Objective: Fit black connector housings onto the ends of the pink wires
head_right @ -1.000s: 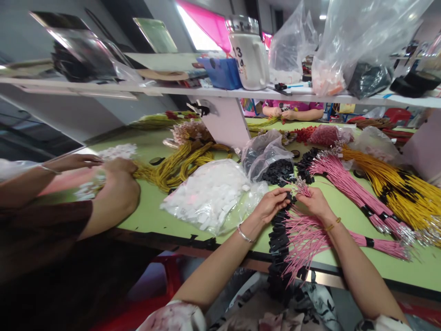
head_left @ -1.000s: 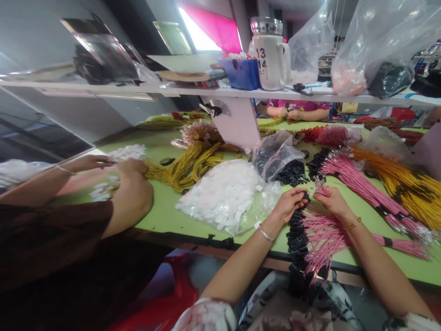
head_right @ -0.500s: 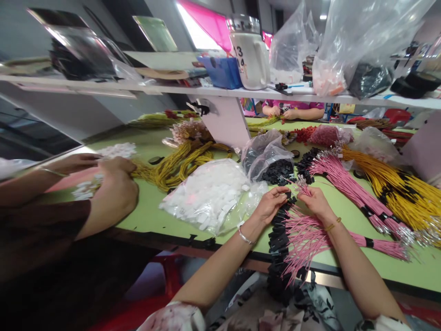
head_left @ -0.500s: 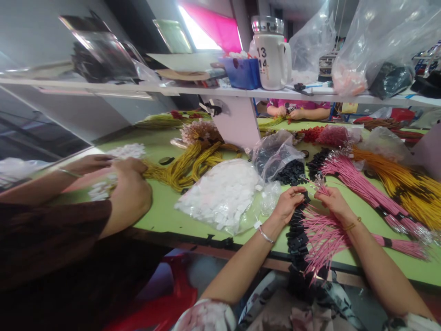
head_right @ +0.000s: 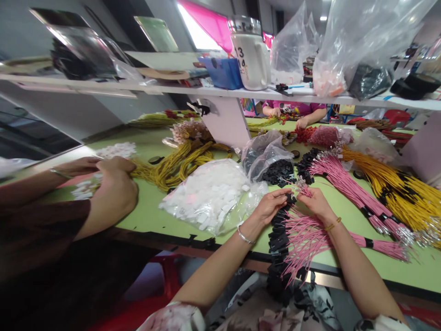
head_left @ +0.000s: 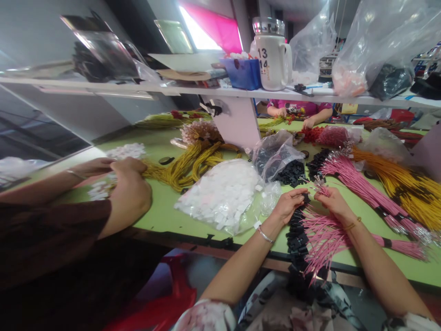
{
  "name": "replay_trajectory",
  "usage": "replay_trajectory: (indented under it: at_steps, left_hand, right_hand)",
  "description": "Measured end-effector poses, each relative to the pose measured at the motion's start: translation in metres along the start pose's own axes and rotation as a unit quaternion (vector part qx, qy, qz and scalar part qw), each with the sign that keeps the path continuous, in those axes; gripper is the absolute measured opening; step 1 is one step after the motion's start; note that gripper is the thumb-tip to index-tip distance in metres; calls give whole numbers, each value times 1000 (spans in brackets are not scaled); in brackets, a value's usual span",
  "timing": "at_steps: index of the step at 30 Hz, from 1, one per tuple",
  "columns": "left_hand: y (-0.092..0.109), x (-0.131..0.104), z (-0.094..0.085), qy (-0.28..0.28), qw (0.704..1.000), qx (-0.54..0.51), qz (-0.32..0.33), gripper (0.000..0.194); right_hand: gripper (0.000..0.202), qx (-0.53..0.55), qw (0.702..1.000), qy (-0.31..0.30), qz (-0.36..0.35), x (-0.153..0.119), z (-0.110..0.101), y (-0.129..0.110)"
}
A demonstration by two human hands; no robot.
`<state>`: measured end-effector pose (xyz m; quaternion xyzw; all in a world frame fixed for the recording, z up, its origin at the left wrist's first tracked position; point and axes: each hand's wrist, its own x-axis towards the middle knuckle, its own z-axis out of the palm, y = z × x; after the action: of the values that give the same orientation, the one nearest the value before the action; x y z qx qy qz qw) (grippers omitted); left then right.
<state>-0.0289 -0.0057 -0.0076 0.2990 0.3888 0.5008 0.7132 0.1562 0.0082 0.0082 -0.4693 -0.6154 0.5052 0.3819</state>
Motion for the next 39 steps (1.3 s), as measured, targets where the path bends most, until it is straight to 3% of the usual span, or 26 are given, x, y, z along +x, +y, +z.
replay_trajectory:
  at_steps: [6, 13, 17, 20, 22, 24, 26, 27, 29, 31, 34, 37, 39]
  left_hand:
    - [-13, 3, 2, 22, 992, 113, 41, 31]
    - [-20, 3, 5, 32, 991, 107, 68, 31]
    - [-26, 4, 10, 6, 976, 186, 109, 24]
    - [-19, -5, 6, 7, 951, 282, 126, 29]
    - [-6, -17, -3, 21, 896, 407, 176, 31]
    - [8, -29, -18, 62, 791, 560, 239, 37]
    - [19, -35, -35, 125, 677, 684, 239, 53]
    - [23, -35, -43, 140, 641, 723, 217, 60]
    - [26, -29, -59, 155, 613, 753, 181, 54]
    - [26, -17, -72, 174, 642, 720, 198, 39]
    - [29, -2, -84, 215, 760, 552, 269, 23]
    - [40, 1, -88, 215, 886, 304, 275, 26]
    - [48, -4, -87, 199, 920, 209, 266, 33]
  right_hand:
    - [26, -42, 997, -25, -60, 1, 4, -2]
    - [22, -57, 996, -32, -59, 2, 4, 5]
    - [17, -99, 993, -28, -66, 2, 6, 11]
    - [22, -106, 992, -3, -71, 1, 1, 7]
    - [29, -77, 993, 49, -70, 1, -5, 3]
    - [33, -33, 995, 76, -61, 0, -11, -1]
    - [32, -1, 997, 61, -43, 1, -14, -1]
    - [30, 3, 998, 45, -33, 1, -15, 0]
    - [27, -7, 1000, 16, -18, 2, -14, 3]
    - [23, -3, 1000, -2, -10, 3, -12, 9]
    - [21, 54, 998, -12, -1, 6, -12, 16]
    - [28, 87, 996, -13, 7, 7, -14, 21]
    - [28, 82, 997, -7, 3, 8, -15, 23]
